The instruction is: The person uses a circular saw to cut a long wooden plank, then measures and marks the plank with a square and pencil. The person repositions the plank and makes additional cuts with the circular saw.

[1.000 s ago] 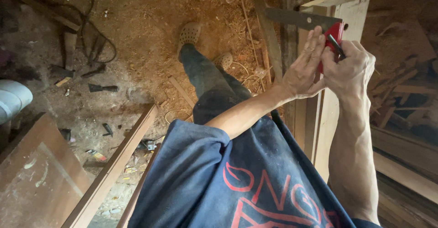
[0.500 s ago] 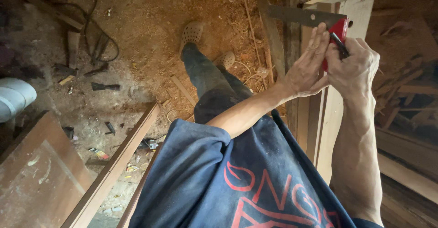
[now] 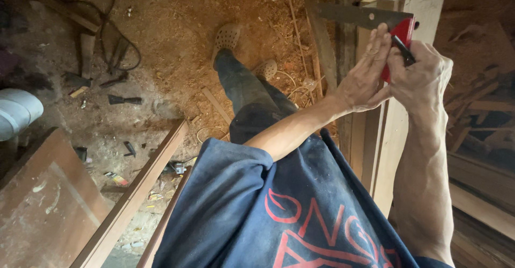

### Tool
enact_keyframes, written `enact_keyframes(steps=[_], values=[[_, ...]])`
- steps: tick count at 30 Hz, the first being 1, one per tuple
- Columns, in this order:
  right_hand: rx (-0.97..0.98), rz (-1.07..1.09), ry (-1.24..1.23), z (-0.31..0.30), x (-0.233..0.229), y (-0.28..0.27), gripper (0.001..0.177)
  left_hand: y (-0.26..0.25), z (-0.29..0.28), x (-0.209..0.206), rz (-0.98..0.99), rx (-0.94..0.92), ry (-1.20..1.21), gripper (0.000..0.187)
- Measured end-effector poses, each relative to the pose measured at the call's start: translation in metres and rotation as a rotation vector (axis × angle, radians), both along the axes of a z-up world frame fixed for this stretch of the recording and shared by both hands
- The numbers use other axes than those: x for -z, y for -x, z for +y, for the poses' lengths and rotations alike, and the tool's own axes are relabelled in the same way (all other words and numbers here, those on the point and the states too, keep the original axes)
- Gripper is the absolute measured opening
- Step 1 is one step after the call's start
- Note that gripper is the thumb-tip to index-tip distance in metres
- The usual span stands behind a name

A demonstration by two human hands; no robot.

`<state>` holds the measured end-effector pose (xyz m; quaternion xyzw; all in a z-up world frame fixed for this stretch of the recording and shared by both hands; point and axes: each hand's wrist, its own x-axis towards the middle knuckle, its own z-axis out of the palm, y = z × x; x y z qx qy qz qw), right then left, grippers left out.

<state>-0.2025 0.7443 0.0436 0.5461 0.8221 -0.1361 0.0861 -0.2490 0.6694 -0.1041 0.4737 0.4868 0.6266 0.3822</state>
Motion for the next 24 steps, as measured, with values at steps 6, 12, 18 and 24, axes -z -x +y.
enact_keyframes(steps=[6,12,18,24], values=[[0.001,0.002,0.002,0.0,0.0,-0.002,0.024,-0.003,0.001,0.001,-0.006,-0.012,-0.019,0.104],[-0.076,-0.027,-0.016,0.004,-0.007,0.008,0.025,0.001,-0.001,-0.002,0.01,-0.01,0.011,0.105],[-0.141,-0.001,0.002,0.022,-0.045,0.012,0.017,0.006,-0.001,-0.007,0.023,-0.002,0.041,0.099],[-0.133,0.52,0.074,0.051,-0.068,0.026,0.013,0.009,-0.002,-0.014,0.036,-0.03,0.067,0.097]])
